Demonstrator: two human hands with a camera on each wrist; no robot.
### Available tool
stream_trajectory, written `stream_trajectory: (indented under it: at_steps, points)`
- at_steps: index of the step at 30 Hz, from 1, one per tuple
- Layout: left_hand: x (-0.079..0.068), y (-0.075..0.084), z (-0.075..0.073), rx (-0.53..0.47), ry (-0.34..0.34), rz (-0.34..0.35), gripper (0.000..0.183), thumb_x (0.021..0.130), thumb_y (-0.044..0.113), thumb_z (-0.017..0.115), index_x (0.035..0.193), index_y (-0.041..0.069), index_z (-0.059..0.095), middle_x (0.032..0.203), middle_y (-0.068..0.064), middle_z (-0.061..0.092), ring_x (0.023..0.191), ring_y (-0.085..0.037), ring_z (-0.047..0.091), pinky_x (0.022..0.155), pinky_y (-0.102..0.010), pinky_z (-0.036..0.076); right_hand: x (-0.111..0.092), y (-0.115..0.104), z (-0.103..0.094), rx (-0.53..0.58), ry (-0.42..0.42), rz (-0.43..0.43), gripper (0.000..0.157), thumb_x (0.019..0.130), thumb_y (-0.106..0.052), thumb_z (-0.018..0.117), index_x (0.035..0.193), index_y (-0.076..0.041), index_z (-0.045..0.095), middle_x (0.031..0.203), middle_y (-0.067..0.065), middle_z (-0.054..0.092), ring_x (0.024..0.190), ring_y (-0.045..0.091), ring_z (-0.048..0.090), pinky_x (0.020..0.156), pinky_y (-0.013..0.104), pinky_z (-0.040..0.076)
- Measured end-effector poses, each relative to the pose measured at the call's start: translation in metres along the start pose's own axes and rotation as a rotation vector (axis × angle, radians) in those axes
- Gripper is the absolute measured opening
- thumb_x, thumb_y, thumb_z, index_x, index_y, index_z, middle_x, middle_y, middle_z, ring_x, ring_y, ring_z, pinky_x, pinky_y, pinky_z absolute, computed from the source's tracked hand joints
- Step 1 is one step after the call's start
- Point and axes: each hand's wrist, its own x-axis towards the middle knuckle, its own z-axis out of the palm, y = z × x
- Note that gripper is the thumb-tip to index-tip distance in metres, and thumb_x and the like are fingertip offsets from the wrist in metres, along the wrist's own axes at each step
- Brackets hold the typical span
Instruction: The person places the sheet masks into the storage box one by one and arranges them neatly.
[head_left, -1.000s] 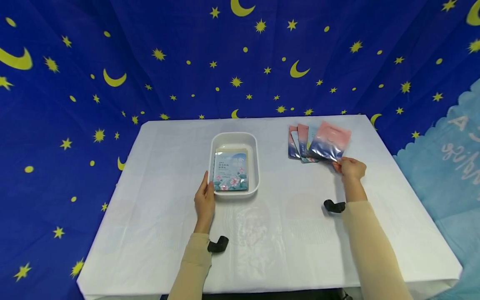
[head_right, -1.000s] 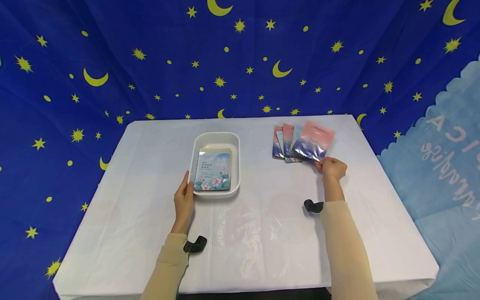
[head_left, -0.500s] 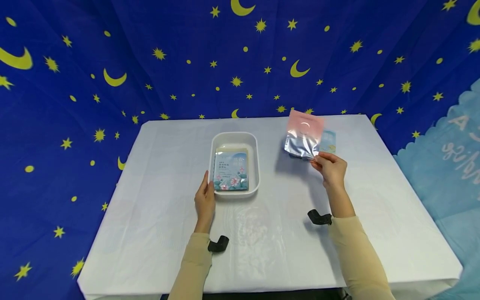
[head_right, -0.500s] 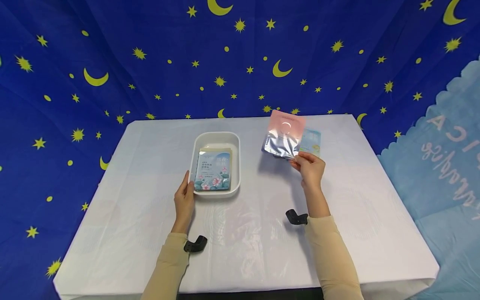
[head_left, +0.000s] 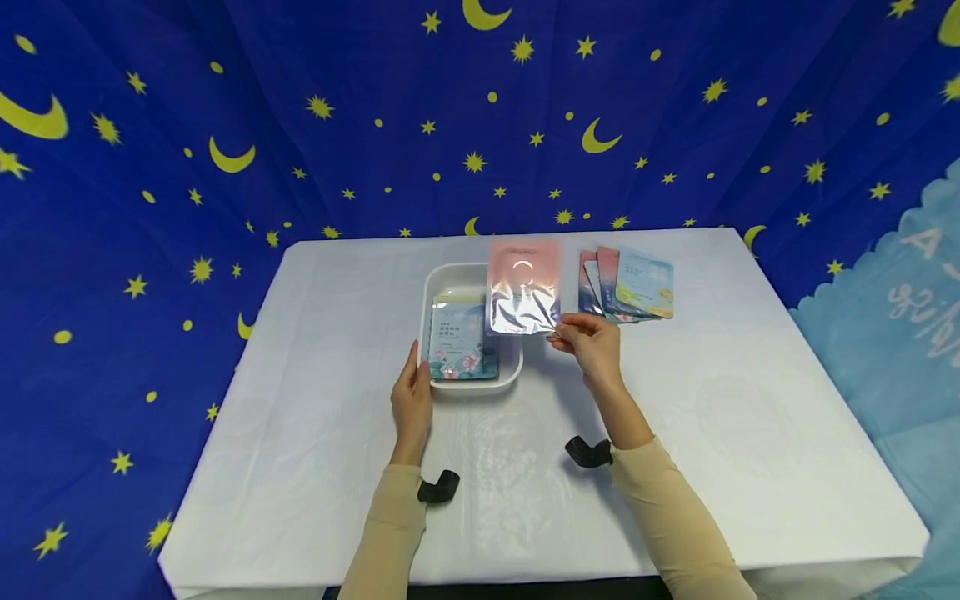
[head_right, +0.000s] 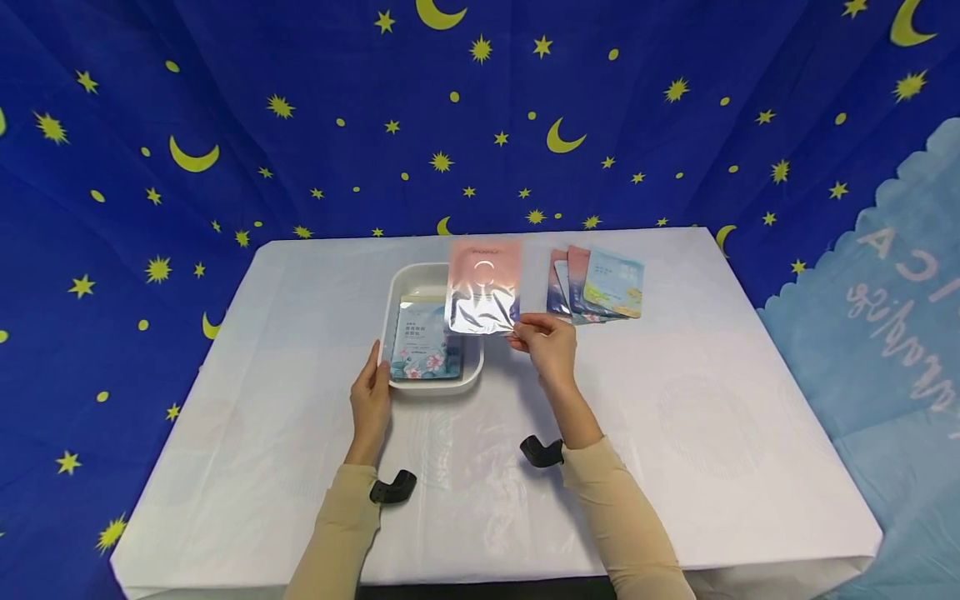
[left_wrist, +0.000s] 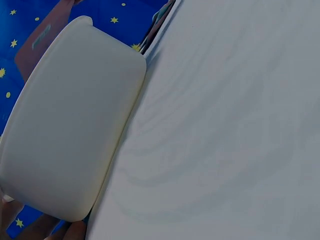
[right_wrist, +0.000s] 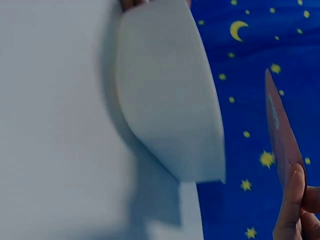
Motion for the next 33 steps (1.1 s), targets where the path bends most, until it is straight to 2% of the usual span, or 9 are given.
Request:
stream_trajectory:
  at_steps: [7, 10, 13, 15, 18, 20, 23, 26, 33]
  points:
    - [0.001, 0.001, 0.0, 0.002, 0.008, 0.025, 0.044, 0.101, 0.016, 0.052, 0.145, 0.013, 0.048, 0.149, -0.011, 0.045, 0.133, -0.026, 0.049, 0.111, -0.043, 0.039, -0.005, 0.014, 0.027, -0.121, -0.079, -0.017, 0.022, 0.087, 0.011, 0.062, 0.106, 0.021, 0.062, 0.068, 0.003, 0.066, 0.054, 0.008, 0.068, 0.057, 0.021, 0.058]
    - [0.001, 0.001, 0.0, 0.012, 0.018, 0.034, 0.043, 0.101, 0.017, 0.052, 0.144, 0.014, 0.049, 0.148, -0.011, 0.047, 0.102, -0.017, 0.06, 0.093, -0.029, 0.047, -0.007, 0.019, 0.036, -0.194, -0.092, -0.039, 0.018, 0.086, 0.009, 0.064, 0.103, 0.018, 0.066, 0.07, 0.006, 0.067, 0.054, 0.008, 0.067, 0.058, 0.026, 0.059]
    - [0.001, 0.0, 0.0, 0.02, 0.021, 0.047, 0.043, 0.101, 0.018, 0.052, 0.144, 0.014, 0.049, 0.136, -0.017, 0.059, 0.066, -0.004, 0.042, 0.069, -0.021, 0.038, -0.009, 0.025, 0.043, -0.266, -0.099, -0.062, 0.016, 0.086, 0.007, 0.066, 0.1, 0.014, 0.069, 0.074, 0.014, 0.07, 0.055, 0.011, 0.068, 0.058, 0.027, 0.06]
    - [0.001, 0.0, 0.0, 0.023, 0.018, 0.054, 0.043, 0.101, 0.019, 0.052, 0.145, 0.014, 0.049, 0.111, -0.021, 0.067, 0.058, -0.002, 0.033, 0.061, -0.02, 0.034, -0.009, 0.028, 0.047, -0.311, -0.101, -0.082, 0.015, 0.085, 0.006, 0.067, 0.099, 0.012, 0.07, 0.077, 0.018, 0.072, 0.056, 0.016, 0.07, 0.058, 0.027, 0.06]
    - [-0.001, 0.001, 0.0, 0.019, 0.012, 0.059, 0.044, 0.102, 0.019, 0.052, 0.145, 0.013, 0.048, 0.079, -0.015, 0.055, 0.052, -0.001, 0.023, 0.054, -0.022, 0.028, -0.013, 0.031, 0.053, -0.384, -0.102, -0.129, 0.013, 0.084, 0.005, 0.068, 0.096, 0.01, 0.072, 0.08, 0.022, 0.073, 0.059, 0.023, 0.072, 0.055, 0.026, 0.059]
    - [-0.001, 0.001, -0.001, 0.024, 0.008, 0.058, 0.044, 0.102, 0.019, 0.051, 0.145, 0.013, 0.048, 0.075, -0.013, 0.051, 0.055, 0.001, 0.028, 0.055, -0.021, 0.029, -0.016, 0.033, 0.056, -0.43, -0.107, -0.169, 0.012, 0.083, 0.005, 0.068, 0.094, 0.01, 0.073, 0.08, 0.023, 0.073, 0.06, 0.026, 0.072, 0.054, 0.026, 0.059]
    - [-0.002, 0.001, -0.001, 0.035, 0.018, 0.055, 0.043, 0.102, 0.02, 0.052, 0.144, 0.013, 0.049, 0.113, -0.018, 0.068, 0.071, 0.003, 0.044, 0.067, -0.016, 0.038, -0.02, 0.034, 0.061, -0.498, -0.109, -0.232, 0.011, 0.083, 0.004, 0.067, 0.091, 0.009, 0.073, 0.077, 0.022, 0.073, 0.057, 0.024, 0.071, 0.052, 0.025, 0.057]
    - [-0.002, 0.001, -0.001, 0.049, 0.024, 0.05, 0.043, 0.102, 0.021, 0.052, 0.144, 0.013, 0.049, 0.14, -0.015, 0.056, 0.085, -0.003, 0.05, 0.077, -0.015, 0.04, -0.023, 0.036, 0.066, -0.537, -0.112, -0.279, 0.012, 0.082, 0.003, 0.066, 0.089, 0.008, 0.073, 0.072, 0.017, 0.073, 0.051, 0.017, 0.068, 0.049, 0.022, 0.055]
    - [-0.002, 0.002, 0.0, 0.024, 0.018, 0.015, 0.044, 0.101, 0.017, 0.053, 0.144, 0.013, 0.049, 0.148, -0.009, 0.047, 0.122, -0.02, 0.055, 0.102, -0.036, 0.046, -0.026, 0.04, 0.073, -0.555, -0.142, -0.304, 0.011, 0.082, 0.004, 0.066, 0.088, 0.011, 0.072, 0.07, 0.017, 0.072, 0.05, 0.016, 0.067, 0.047, 0.021, 0.054]
